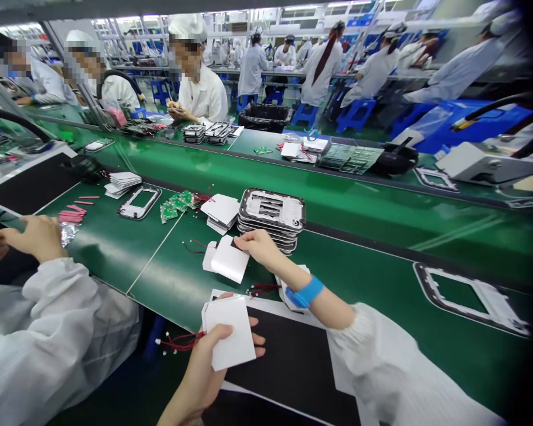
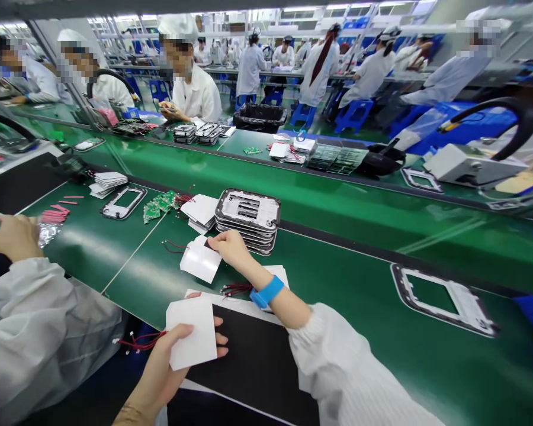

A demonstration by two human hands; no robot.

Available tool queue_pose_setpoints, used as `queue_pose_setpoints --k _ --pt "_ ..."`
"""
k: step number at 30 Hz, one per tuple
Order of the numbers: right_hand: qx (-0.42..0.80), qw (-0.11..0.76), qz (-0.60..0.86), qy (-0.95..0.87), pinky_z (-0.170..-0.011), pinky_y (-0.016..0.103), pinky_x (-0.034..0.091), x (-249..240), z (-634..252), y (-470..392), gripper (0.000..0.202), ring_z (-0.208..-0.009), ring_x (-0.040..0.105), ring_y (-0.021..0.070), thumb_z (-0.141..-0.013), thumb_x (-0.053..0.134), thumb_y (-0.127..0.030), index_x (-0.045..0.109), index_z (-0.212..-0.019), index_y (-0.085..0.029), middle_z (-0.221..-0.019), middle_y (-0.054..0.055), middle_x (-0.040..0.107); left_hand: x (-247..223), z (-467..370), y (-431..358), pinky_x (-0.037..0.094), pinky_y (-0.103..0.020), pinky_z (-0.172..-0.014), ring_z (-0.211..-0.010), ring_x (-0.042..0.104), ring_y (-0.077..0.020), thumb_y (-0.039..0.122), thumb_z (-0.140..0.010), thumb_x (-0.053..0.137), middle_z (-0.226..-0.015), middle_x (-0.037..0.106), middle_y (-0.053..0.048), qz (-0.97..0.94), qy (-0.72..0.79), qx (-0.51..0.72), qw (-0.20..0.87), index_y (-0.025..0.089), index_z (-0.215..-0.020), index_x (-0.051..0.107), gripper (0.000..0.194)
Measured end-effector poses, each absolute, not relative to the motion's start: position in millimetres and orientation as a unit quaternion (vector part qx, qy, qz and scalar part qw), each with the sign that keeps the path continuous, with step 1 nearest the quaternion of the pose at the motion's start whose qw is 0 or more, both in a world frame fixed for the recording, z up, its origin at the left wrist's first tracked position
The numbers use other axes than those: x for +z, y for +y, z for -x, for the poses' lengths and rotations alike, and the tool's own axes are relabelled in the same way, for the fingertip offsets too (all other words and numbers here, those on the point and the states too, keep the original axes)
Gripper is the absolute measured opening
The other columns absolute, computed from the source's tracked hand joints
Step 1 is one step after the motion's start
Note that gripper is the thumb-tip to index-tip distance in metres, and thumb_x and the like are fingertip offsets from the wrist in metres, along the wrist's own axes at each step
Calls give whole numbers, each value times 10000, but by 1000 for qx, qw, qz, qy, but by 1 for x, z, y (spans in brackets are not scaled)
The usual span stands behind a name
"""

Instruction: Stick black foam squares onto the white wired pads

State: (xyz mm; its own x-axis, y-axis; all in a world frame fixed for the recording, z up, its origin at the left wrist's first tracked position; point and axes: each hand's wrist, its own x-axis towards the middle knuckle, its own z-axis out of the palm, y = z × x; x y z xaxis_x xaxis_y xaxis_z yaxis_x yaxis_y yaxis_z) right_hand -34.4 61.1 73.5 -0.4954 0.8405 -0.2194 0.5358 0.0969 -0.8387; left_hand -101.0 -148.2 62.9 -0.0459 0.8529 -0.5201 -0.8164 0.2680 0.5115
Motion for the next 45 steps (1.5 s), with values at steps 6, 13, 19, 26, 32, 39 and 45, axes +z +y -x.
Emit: queue_pose_setpoints --k 6,13,19,26,32,39,45 --pt "391 108 479 -778 -750 349 555 35 78 74 231 -852 650 174 -939 588 -339 637 -1038 -136 -1010 45 661 53 111 -164 492 -592 -879 -828 696 -327 151 -808 487 -995 717 -167 -1 407 594 694 129 -1518 167 778" --pt "290 123 453 -834 -937 447 456 24 79 63 430 -1063 574 264 -890 619 -427 590 -1173 -105 -1110 129 598 53 117 -166 500 -556 -862 -846 694 -323 163 -791 506 -985 716 -146 -3 394 587 707 156 -1519 168 802" --pt "263 86 352 -894 -971 437 423 23 62 54 964 -1154 459 340 -544 874 -467 459 -1351 -143 -1233 151 466 55 111 -166 520 -501 -798 -819 702 -310 168 -757 540 -959 723 -109 3 391 569 724 214 -1521 83 891" --pt "219 61 311 -923 -1028 553 353 42 58 43 869 -1265 395 403 -695 793 -455 410 -1402 -125 -1338 219 477 64 91 -164 477 -459 -890 -855 708 -281 135 -727 549 -853 732 -34 20 401 550 732 238 -1398 349 707" --pt "211 148 362 -896 -1067 423 369 115 -41 10 422 -1290 449 282 -937 560 -374 547 -1311 -179 -1398 127 498 75 75 -153 448 -452 -902 -852 709 -299 189 -776 529 -885 757 -36 -15 441 542 715 222 -1369 402 608" --pt "263 141 545 -784 -827 388 553 46 -194 -97 189 -955 657 254 -920 563 -298 708 -1002 -210 -1022 100 664 70 35 -131 485 -428 -851 -912 703 -311 230 -790 558 -895 767 -82 -17 415 523 744 162 -1395 408 627" --pt "139 219 508 -822 -879 407 558 -5 -213 -141 187 -1121 615 269 -934 537 -220 688 -1042 -198 -1249 154 609 42 -3 -119 456 -447 -944 -1007 682 -292 169 -811 585 -891 765 -2 -53 370 514 772 246 -1386 437 599"
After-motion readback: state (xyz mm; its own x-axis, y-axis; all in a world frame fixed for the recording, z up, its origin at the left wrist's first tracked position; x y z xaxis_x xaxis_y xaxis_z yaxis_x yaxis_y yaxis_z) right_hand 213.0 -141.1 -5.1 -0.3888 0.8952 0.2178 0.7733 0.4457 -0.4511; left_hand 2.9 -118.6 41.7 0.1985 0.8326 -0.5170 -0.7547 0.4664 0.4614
